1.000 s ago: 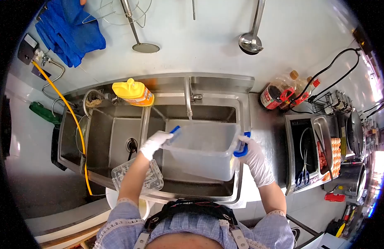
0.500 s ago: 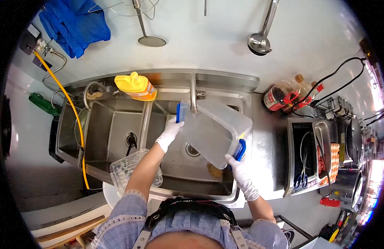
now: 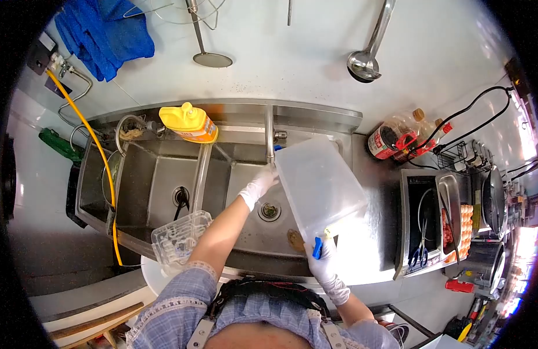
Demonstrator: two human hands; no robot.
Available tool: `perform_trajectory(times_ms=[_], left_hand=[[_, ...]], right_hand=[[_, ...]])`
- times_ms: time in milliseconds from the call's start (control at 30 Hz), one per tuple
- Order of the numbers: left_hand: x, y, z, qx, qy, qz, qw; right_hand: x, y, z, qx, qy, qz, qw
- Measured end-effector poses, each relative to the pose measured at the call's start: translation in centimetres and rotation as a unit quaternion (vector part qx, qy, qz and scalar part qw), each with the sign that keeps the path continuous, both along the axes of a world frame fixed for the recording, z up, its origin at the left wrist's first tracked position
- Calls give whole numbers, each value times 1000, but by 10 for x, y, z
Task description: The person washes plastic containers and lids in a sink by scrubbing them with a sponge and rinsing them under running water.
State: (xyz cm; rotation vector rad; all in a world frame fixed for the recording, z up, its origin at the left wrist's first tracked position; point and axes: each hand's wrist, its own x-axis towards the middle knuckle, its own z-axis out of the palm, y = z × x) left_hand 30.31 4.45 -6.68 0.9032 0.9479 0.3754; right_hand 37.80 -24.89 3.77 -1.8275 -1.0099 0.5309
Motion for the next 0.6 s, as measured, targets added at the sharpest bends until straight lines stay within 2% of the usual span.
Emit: perform_trajectory(times_ms=[67, 133, 200, 267, 300, 400, 433, 467, 500, 533, 567, 600], left_hand=[[0, -10, -7, 6, -17, -18, 1000], [0, -18, -8, -59, -93, -11, 994], [0, -12, -68, -16, -116, -43, 992], [-6, -14, -96, -90, -183, -21, 979], [-5, -15, -90, -89, -184, -20, 979], [-6, -20, -68, -73, -82, 42, 993], [-11, -17, -62, 34, -70, 25, 997], [-19, -13, -57, 89, -64, 14, 994], [-26, -10, -49, 143, -57, 7, 988], [-36, -7, -36, 101, -28, 33, 994], [-46, -4, -21, 57, 2, 59, 997], [-54, -2, -20, 59, 2, 59, 996]], right_hand=[[-4, -1, 6, 25, -21, 8, 999], [-8, -4, 13, 38, -167, 63, 983], [-14, -10, 9, 30, -218, 90, 971], [-19, -15, 6, 19, -249, 116, 961], [-20, -13, 7, 31, -257, 128, 957], [-24, -4, 15, 54, -222, 135, 964], [-24, 3, 19, 60, -230, 126, 963], [-26, 9, 26, 62, -230, 126, 963], [-29, 15, 35, 27, -142, 102, 984], [-31, 18, 39, -9, -52, 78, 996], [-29, 18, 19, -46, 45, 51, 997], [-31, 27, 25, -70, 179, 24, 981]])
